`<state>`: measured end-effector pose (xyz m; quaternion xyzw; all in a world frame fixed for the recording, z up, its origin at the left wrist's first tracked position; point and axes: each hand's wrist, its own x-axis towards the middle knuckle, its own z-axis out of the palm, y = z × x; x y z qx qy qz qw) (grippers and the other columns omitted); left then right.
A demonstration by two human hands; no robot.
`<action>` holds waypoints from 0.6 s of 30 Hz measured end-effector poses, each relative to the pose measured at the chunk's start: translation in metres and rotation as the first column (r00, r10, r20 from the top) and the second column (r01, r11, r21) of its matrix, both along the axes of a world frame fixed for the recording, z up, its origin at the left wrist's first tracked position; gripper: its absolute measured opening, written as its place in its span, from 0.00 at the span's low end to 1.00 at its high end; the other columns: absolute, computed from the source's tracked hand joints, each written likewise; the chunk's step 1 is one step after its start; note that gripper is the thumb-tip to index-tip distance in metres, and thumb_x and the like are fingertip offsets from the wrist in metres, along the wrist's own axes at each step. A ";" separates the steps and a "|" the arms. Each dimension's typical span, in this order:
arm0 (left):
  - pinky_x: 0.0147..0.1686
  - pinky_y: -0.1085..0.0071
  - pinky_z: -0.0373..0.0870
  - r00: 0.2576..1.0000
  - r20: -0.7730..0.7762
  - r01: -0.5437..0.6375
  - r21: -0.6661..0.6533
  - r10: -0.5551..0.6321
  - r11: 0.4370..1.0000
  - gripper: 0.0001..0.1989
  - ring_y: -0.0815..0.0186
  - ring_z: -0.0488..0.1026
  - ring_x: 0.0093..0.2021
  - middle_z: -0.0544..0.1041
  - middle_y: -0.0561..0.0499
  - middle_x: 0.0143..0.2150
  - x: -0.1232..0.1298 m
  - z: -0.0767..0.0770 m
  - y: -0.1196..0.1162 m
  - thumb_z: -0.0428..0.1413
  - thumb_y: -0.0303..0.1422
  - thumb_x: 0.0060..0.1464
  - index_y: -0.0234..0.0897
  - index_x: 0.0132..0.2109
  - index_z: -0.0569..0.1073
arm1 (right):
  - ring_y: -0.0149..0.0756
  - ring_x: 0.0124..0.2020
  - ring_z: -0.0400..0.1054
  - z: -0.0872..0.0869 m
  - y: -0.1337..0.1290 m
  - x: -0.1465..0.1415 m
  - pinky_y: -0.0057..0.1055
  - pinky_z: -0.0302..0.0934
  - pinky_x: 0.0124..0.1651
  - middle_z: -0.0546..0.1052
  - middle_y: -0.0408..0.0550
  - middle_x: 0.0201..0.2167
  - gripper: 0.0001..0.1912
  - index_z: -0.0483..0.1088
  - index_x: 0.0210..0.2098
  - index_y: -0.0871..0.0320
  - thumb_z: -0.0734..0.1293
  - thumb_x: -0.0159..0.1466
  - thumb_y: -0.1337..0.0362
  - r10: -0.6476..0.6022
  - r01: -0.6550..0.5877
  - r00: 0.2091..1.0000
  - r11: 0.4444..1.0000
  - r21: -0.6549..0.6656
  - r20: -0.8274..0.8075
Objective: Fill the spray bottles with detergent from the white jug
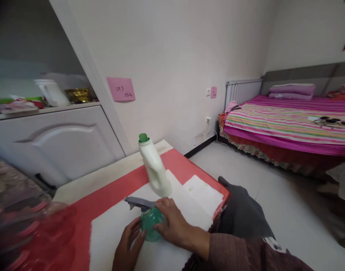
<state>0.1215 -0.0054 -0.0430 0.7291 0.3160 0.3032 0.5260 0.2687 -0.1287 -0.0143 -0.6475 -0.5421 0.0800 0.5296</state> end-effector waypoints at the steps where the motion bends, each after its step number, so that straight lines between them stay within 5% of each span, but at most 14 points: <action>1: 0.52 0.52 0.71 1.000 0.000 0.006 0.016 -0.006 1.000 0.26 0.50 0.75 0.50 0.77 0.43 0.48 -0.001 0.002 -0.002 0.61 0.47 0.46 0.37 0.49 0.72 | 0.44 0.51 0.63 0.001 0.001 0.002 0.44 0.61 0.55 0.70 0.51 0.49 0.23 0.68 0.52 0.53 0.69 0.56 0.68 0.010 -0.011 1.000 1.000 0.003 0.013; 5: 0.53 0.53 0.71 0.999 0.036 0.024 0.057 -0.026 0.998 0.22 0.52 0.75 0.50 0.77 0.43 0.48 -0.003 0.001 -0.005 0.60 0.44 0.49 0.36 0.48 0.73 | 0.42 0.54 0.63 -0.001 0.003 0.010 0.46 0.59 0.58 0.69 0.52 0.51 0.23 0.66 0.54 0.52 0.61 0.61 0.74 0.020 -0.020 1.000 0.998 0.059 0.001; 9: 0.52 0.53 0.70 0.999 0.034 0.026 0.050 -0.028 0.998 0.21 0.52 0.74 0.50 0.77 0.43 0.49 -0.003 -0.003 -0.003 0.59 0.43 0.50 0.36 0.48 0.73 | 0.42 0.57 0.63 -0.009 0.001 0.009 0.46 0.58 0.60 0.68 0.52 0.54 0.22 0.63 0.58 0.52 0.62 0.64 0.67 0.047 -0.043 0.997 0.996 0.073 -0.058; 14: 0.53 0.52 0.70 0.999 -0.020 0.028 0.007 -0.028 1.000 0.21 0.51 0.74 0.51 0.77 0.43 0.48 -0.003 -0.002 -0.001 0.59 0.43 0.48 0.36 0.47 0.73 | 0.51 0.58 0.60 -0.021 0.010 -0.005 0.50 0.57 0.60 0.66 0.54 0.56 0.44 0.58 0.60 0.53 0.77 0.46 0.66 -0.119 0.109 0.988 0.989 -0.101 -0.097; 18: 0.53 0.51 0.70 0.999 -0.042 0.024 -0.010 -0.025 1.000 0.20 0.51 0.75 0.50 0.77 0.43 0.47 -0.003 -0.004 0.001 0.58 0.43 0.48 0.35 0.46 0.72 | 0.51 0.55 0.61 -0.027 0.019 -0.017 0.49 0.59 0.57 0.67 0.54 0.53 0.47 0.56 0.60 0.53 0.76 0.44 0.70 -0.208 0.198 0.975 0.972 -0.123 -0.076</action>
